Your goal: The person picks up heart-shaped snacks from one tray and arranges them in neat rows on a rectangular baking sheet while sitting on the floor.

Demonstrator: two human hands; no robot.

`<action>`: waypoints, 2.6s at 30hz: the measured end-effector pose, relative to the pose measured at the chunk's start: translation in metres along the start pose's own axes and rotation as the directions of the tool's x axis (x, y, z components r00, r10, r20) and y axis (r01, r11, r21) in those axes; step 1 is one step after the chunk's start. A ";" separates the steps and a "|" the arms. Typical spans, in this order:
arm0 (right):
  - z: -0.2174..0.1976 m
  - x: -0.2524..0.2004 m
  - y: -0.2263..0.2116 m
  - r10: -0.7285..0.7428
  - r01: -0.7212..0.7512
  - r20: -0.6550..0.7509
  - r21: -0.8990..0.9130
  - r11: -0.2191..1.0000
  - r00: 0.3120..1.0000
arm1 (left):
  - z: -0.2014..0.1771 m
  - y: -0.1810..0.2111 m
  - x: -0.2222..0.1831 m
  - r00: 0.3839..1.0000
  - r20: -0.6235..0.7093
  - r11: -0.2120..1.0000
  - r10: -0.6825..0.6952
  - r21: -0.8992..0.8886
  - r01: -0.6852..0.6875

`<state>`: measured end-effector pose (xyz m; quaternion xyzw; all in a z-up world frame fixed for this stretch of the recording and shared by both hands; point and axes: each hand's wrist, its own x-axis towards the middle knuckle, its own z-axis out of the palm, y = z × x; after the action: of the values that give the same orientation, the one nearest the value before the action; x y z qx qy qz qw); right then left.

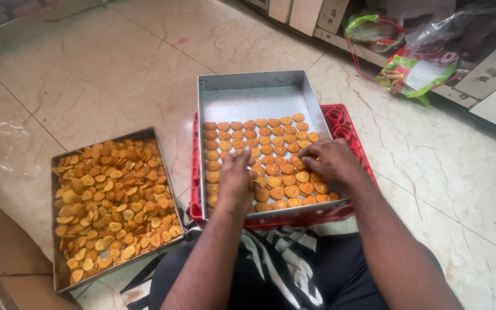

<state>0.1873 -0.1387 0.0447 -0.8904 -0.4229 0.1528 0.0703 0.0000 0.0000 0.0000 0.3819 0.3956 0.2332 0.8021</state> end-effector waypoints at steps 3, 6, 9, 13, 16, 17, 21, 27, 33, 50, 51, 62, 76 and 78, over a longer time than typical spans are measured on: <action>0.003 0.002 0.003 -0.129 0.123 -0.026 -0.157 0.980 0.991 | 0.006 0.015 -0.018 1.000 0.012 1.000 0.019 -0.007 -0.019; 0.004 0.004 0.001 -0.207 0.191 -0.064 -0.200 0.961 0.976 | 0.011 0.030 -0.030 0.997 -0.036 0.996 -0.069 -0.059 0.067; 0.005 0.001 -0.002 -0.156 0.145 -0.012 -0.304 0.942 0.988 | 0.012 0.032 -0.033 0.999 -0.006 0.996 -0.038 -0.085 0.037; 0.006 -0.001 -0.002 -0.189 0.168 -0.050 -0.285 0.944 0.981 | 0.010 0.022 -0.022 1.000 0.019 0.986 -0.018 -0.164 0.020; 0.007 0.000 0.002 -0.173 0.160 -0.013 -0.313 0.936 0.985 | 0.005 0.013 -0.015 0.998 0.048 0.984 0.034 -0.174 -0.025; 0.007 -0.001 0.003 -0.229 0.198 -0.077 -0.290 0.936 0.970 | 0.004 0.012 -0.013 0.996 0.062 0.977 0.057 -0.207 -0.043; 0.005 -0.025 -0.011 -0.423 0.271 -0.281 -0.450 0.851 0.862 | 0.004 0.013 -0.015 0.997 0.070 0.976 0.040 -0.216 -0.024; 0.021 -0.052 -0.059 -0.229 0.215 -0.129 -0.108 0.971 0.965 | 0.007 0.016 -0.027 0.937 0.349 0.996 -0.019 -0.077 0.049; 0.017 -0.039 -0.028 -0.219 0.269 -0.310 0.130 0.954 0.925 | 0.012 0.018 -0.028 0.954 0.297 0.999 -0.040 0.015 0.037; 0.015 -0.004 0.036 -0.079 0.081 -0.362 -0.010 0.997 0.929 | 0.009 0.018 -0.027 0.977 0.213 0.997 0.011 -0.075 0.005; 0.015 -0.005 0.034 -0.081 0.083 -0.362 -0.010 0.997 0.929 | 0.009 0.019 -0.028 0.977 0.211 0.996 0.003 -0.086 0.015; 0.010 -0.014 0.019 -0.178 0.073 -0.223 -0.411 0.909 0.958 | 0.007 0.011 -0.019 0.986 0.166 0.997 0.022 -0.079 -0.009; 0.006 -0.015 0.016 -0.125 0.073 -0.109 -0.391 0.917 0.986 | 0.004 0.008 -0.016 0.985 0.162 0.991 0.052 -0.133 -0.030; 0.007 -0.016 0.018 -0.138 0.081 -0.122 -0.389 0.918 0.983 | 0.004 0.007 -0.015 0.989 0.126 0.992 0.078 -0.111 -0.064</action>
<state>0.1881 -0.1623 0.0369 -0.8706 -0.4875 -0.0028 -0.0655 -0.0058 -0.0073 0.0143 0.3668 0.3156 0.2571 0.8365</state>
